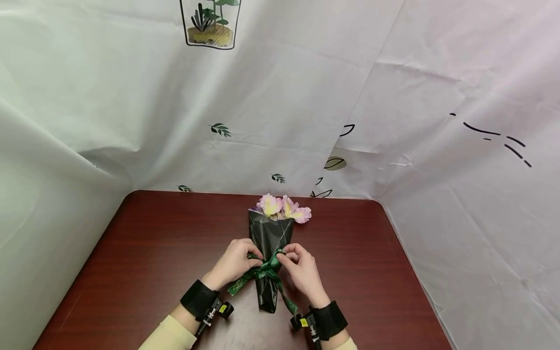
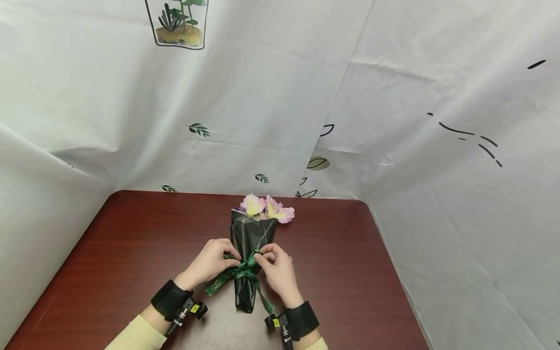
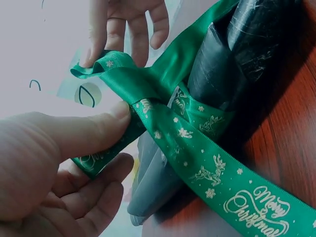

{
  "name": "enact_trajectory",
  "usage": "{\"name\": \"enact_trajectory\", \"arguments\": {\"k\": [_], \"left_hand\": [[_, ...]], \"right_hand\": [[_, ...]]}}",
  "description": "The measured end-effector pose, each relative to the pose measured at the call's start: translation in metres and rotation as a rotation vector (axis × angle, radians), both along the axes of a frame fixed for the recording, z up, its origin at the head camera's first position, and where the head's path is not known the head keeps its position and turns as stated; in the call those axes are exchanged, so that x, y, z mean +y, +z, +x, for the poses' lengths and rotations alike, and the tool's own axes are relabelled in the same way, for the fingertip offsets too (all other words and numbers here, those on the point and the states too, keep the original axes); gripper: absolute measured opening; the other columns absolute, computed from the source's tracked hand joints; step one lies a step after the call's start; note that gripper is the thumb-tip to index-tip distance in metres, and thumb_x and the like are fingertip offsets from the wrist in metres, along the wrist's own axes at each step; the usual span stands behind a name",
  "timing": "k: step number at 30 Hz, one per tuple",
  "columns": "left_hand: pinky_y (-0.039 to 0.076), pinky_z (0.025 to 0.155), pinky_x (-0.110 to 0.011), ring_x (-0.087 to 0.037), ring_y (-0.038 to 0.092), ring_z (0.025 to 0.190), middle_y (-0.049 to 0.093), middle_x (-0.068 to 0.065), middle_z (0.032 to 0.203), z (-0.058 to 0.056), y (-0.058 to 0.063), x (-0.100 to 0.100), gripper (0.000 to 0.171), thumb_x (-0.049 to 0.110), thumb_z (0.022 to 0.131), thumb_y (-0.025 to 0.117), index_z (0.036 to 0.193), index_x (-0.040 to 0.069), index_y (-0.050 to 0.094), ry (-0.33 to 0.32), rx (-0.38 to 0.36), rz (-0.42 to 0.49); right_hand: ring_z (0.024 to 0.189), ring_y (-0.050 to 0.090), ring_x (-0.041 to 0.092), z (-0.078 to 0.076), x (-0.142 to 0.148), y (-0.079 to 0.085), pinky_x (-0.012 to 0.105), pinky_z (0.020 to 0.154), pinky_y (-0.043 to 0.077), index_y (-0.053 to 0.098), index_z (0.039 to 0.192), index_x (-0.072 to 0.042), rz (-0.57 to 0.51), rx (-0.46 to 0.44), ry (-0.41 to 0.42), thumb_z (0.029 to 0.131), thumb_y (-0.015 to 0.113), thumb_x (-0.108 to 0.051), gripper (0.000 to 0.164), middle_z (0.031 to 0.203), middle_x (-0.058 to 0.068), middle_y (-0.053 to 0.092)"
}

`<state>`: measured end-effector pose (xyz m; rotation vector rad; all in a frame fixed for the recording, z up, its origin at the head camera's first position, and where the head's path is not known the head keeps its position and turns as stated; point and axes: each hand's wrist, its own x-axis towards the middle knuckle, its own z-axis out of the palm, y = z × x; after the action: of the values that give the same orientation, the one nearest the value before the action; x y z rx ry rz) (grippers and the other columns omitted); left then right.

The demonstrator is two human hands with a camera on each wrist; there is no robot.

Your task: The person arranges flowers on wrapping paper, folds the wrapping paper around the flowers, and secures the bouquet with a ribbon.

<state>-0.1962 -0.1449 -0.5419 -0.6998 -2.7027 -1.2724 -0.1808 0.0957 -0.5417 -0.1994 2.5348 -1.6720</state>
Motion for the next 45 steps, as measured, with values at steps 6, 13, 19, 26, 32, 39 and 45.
{"name": "enact_trajectory", "arguments": {"k": [6,13,19,26,32,39,45], "left_hand": [[0.052,0.068,-0.026,-0.003,0.060,0.068,0.069,0.014,0.081,0.002,0.001,-0.002,0.028,0.004,0.086,0.096,0.078,0.022,0.076,0.036,-0.049,0.045],[0.043,0.064,-0.024,0.000,0.047,0.057,0.077,0.005,0.084,0.002,-0.003,-0.006,0.010,0.003,0.094,0.089,0.093,0.011,0.083,0.038,-0.116,0.063],[0.052,0.059,-0.027,-0.005,0.063,0.062,0.079,-0.001,0.086,0.002,-0.025,-0.018,0.011,-0.003,0.100,0.078,0.102,0.004,0.086,0.014,-0.097,0.115],[0.054,0.056,-0.024,-0.003,0.065,0.059,0.076,0.007,0.079,-0.016,-0.088,-0.032,0.016,-0.003,0.097,0.082,0.095,0.011,0.088,0.023,-0.123,0.110],[0.061,0.066,-0.029,-0.006,0.071,0.072,0.077,0.013,0.085,-0.024,-0.114,-0.040,0.023,0.001,0.091,0.090,0.088,0.024,0.087,0.119,-0.126,-0.019],[0.066,0.083,-0.045,-0.026,0.079,0.092,0.081,0.004,0.091,-0.014,-0.093,-0.039,0.024,0.001,0.091,0.089,0.085,0.023,0.088,0.167,-0.121,-0.051],[0.065,0.076,-0.041,-0.023,0.076,0.084,0.080,0.003,0.088,-0.013,-0.082,-0.041,0.026,-0.004,0.090,0.087,0.083,0.021,0.086,0.180,-0.143,-0.071]], "right_hand": [[0.055,0.036,0.004,-0.005,0.001,-0.004,0.024,0.060,0.030,0.077,0.117,-0.008,-0.003,-0.003,-0.039,0.110,0.075,-0.025,0.019,0.077,0.018,0.071],[0.053,0.037,0.005,-0.009,0.002,-0.014,0.024,0.055,0.030,0.076,0.111,-0.005,0.006,-0.045,-0.066,0.110,0.075,-0.030,0.024,0.075,0.015,0.069],[0.060,0.054,0.013,-0.012,0.009,-0.040,0.028,0.057,0.041,0.077,0.101,-0.010,0.042,0.076,-0.108,0.108,0.077,-0.037,0.028,0.081,0.009,0.073],[0.061,0.057,0.015,-0.017,0.017,-0.077,0.032,0.055,0.044,0.073,0.094,-0.014,0.165,0.165,-0.134,0.109,0.075,-0.036,0.026,0.078,-0.002,0.067],[0.061,0.056,0.014,-0.010,0.015,-0.062,0.031,0.056,0.043,0.071,0.092,-0.012,0.213,0.156,-0.170,0.109,0.075,-0.026,0.023,0.077,-0.001,0.066],[0.059,0.053,0.012,-0.011,0.019,-0.063,0.030,0.055,0.042,0.069,0.089,-0.013,0.259,0.183,-0.179,0.108,0.076,-0.023,0.023,0.074,-0.004,0.063],[0.059,0.053,0.013,-0.015,0.021,-0.068,0.031,0.056,0.043,0.068,0.089,-0.014,0.282,0.146,-0.192,0.106,0.078,-0.019,0.021,0.076,-0.003,0.063]]}}
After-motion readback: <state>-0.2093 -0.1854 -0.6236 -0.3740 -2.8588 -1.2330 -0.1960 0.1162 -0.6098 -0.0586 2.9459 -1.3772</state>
